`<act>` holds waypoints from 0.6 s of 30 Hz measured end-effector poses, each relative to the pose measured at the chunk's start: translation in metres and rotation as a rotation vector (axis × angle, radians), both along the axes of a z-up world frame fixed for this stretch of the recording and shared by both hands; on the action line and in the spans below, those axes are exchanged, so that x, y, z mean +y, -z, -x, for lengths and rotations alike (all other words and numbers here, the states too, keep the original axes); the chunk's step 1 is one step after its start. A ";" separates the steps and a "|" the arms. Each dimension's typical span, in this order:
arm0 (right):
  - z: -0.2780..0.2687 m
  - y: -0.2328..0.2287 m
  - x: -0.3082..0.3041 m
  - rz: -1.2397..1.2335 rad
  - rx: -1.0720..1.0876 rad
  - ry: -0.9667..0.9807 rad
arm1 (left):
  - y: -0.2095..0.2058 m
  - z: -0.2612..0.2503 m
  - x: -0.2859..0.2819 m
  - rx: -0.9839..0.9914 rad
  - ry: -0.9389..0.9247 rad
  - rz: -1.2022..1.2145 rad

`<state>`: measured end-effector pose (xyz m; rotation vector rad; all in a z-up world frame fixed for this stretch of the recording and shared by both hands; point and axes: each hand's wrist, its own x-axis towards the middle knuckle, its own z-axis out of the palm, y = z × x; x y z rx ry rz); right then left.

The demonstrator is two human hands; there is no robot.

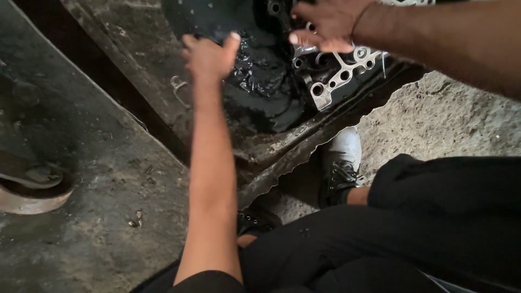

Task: The person cleans an engine component by hand, wiping the metal surfaces and crevices with a cloth while rinsing it in a basin of dark fluid. They turn the component over to continue scrubbing different sides before setting it back down.

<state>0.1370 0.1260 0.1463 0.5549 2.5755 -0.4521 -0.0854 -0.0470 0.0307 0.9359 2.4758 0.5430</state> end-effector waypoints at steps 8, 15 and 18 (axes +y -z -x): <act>-0.030 0.021 0.006 -0.338 0.038 -0.253 | 0.081 -0.130 -0.014 0.308 0.428 0.105; -0.030 0.015 0.011 -0.242 0.041 -0.260 | 0.049 -0.086 -0.011 0.235 0.093 -0.190; -0.034 0.030 0.023 -0.265 0.129 -0.362 | 0.026 -0.090 -0.033 0.445 0.175 -0.238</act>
